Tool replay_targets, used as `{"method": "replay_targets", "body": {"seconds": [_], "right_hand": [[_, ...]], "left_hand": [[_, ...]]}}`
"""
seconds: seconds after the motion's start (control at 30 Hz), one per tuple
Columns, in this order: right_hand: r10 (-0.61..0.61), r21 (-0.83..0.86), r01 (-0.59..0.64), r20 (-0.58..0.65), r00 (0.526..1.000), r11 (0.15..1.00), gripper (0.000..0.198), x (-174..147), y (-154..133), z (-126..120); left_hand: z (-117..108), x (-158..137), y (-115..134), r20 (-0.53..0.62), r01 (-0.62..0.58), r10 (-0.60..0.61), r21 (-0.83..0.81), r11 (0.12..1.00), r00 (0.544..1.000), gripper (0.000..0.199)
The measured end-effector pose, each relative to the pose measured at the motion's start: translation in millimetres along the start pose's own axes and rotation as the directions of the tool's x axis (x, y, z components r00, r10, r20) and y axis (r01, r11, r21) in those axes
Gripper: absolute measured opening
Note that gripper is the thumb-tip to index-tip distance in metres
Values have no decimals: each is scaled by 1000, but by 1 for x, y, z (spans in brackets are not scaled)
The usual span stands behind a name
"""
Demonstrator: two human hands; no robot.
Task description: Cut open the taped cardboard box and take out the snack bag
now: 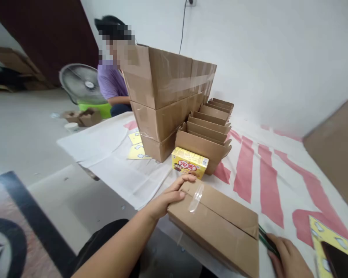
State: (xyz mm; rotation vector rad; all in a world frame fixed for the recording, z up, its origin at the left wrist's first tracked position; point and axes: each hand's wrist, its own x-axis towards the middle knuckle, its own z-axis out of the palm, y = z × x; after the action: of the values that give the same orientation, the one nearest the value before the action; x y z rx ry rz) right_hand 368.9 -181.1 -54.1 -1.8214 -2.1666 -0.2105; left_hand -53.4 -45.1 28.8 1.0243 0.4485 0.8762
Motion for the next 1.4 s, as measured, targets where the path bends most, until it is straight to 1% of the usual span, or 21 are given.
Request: {"method": "replay_targets", "body": {"seconds": [0.03,0.07,0.13,0.17,0.2,0.23,0.27,0.3,0.33,0.4,0.47,0.53,0.63,0.73,0.83,0.93,1.0,1.13,1.27,1.33,1.4], "right_hand": [[6,-21,-6,-1,1000,1000,30,8,-4,-12],[14,-56,-16,-29,999,998,33,18,-10,-27],[25,-153,-47,-147,989,987,42,45,-31,-61],[12,-183,-48,-193,981,982,47,60,-45,-79],[-39,-196,-8,-234,971,981,49,76,-60,-95],[-127,-201,76,-257,958,977,50,91,-78,-110],[-228,-204,179,-248,941,962,50,106,-96,-122],[-327,-211,285,-204,923,935,48,119,-114,-130],[-417,-227,380,-152,896,897,47,130,-132,-135],[-557,-241,528,-65,828,814,46,148,-163,-136],[-631,-249,608,-15,776,754,47,161,-187,-130],[-654,-262,635,17,756,727,50,169,-201,-123],[-650,-286,637,62,757,716,55,174,-209,-120],[-658,-301,647,79,749,700,52,175,-210,-126],[-694,-332,676,81,715,658,47,173,-209,-136],[-726,-357,710,114,678,608,42,171,-206,-143],[-733,-364,720,131,668,591,41,170,-205,-145],[-734,-383,719,136,665,580,39,166,-203,-147],[-736,-412,722,160,658,556,36,162,-201,-151],[-738,-411,728,171,653,549,38,158,-197,-155],[-727,-406,725,184,662,557,44,152,-189,-158]], "left_hand": [[-1,-1,0,19,-2,2,-1,1000,1000,53],[-1,-1,1,33,-8,8,-1,1000,999,54],[-1,-1,1,49,-14,14,-10,1000,999,55],[0,-1,1,54,-11,11,-15,1000,998,56],[0,0,1,54,-10,11,-18,1000,998,57],[1,1,0,51,-13,14,-21,1000,999,57],[1,1,-1,46,-21,22,-21,1000,999,57],[1,2,-2,42,-32,32,-22,999,999,57],[1,3,-3,43,-44,45,-18,999,998,57],[0,5,-6,55,-76,76,9,997,996,56],[-3,5,-8,80,-106,102,42,994,992,55],[-5,5,-9,103,-137,131,56,989,986,53],[-6,3,-10,116,-163,155,64,985,981,52],[-6,2,-8,106,-176,162,134,975,981,52],[-6,1,-5,72,-200,188,238,950,980,51],[-5,0,-3,62,-222,213,312,924,975,50],[-4,-1,-1,61,-216,207,344,914,976,49],[-3,-2,2,41,-164,160,356,920,986,50],[-4,-3,3,28,-158,159,387,909,987,50],[-6,-3,3,23,-151,156,411,899,988,52],[-7,-3,2,23,-148,153,426,893,988,53]]}}
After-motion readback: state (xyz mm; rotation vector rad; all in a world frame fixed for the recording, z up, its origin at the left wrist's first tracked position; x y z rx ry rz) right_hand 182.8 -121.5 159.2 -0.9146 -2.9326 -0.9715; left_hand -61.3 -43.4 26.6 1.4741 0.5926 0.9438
